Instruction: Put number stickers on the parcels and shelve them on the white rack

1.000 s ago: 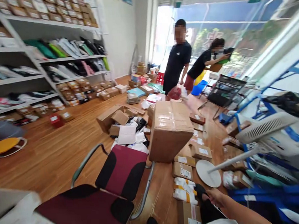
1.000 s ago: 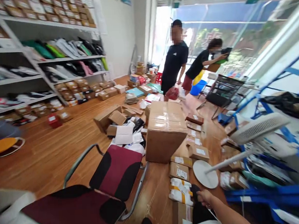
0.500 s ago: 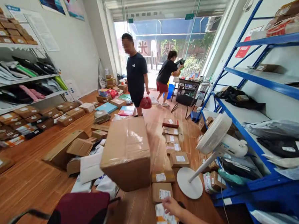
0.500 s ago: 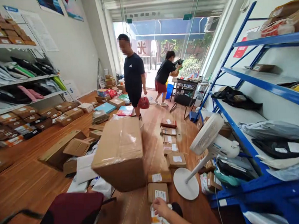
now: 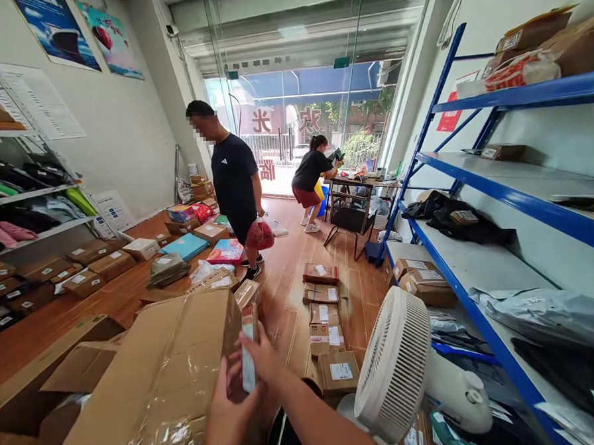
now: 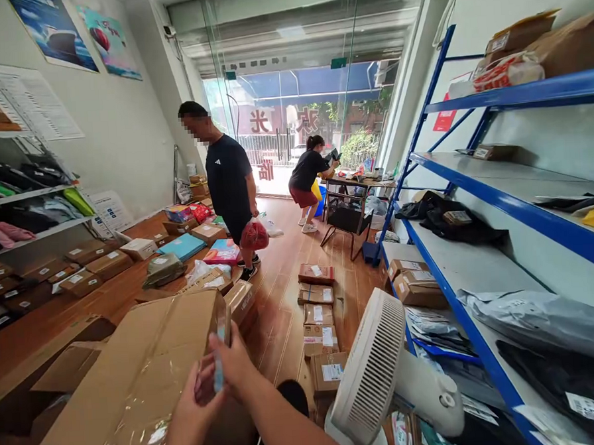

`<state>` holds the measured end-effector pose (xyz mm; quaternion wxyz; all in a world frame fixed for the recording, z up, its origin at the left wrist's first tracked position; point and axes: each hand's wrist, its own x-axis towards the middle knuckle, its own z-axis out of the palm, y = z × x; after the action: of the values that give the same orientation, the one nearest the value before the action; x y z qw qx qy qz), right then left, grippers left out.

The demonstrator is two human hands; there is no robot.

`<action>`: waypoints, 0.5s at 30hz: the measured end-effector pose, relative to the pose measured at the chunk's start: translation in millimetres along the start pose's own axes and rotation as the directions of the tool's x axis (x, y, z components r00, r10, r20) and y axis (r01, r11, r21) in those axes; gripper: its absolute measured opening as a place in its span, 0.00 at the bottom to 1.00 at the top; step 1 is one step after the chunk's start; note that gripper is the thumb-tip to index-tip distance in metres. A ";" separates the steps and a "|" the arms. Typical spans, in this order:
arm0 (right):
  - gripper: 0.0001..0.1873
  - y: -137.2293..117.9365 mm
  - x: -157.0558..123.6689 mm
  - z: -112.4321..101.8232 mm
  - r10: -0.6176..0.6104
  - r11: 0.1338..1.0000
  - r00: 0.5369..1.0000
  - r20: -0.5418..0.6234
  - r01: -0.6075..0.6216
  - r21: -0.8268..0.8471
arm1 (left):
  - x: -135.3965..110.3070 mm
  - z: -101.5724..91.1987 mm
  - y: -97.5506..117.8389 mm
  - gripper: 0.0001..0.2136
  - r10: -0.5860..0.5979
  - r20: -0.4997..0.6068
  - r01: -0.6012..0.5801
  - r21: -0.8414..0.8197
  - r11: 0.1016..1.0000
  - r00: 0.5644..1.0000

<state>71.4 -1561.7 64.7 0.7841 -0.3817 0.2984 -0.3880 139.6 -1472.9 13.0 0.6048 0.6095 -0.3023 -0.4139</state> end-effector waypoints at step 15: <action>0.51 -169.4 354.6 -214.7 -0.109 0.943 0.993 0.042 0.090 0.321 | 497.4 75.3 24.3 0.41 -0.144 0.419 0.020 0.287 0.958 0.896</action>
<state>27.6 -2006.0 30.5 0.8233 -0.2761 0.1890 -0.4586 313.3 -1944.0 -26.4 0.4130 0.5916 -0.4582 -0.5191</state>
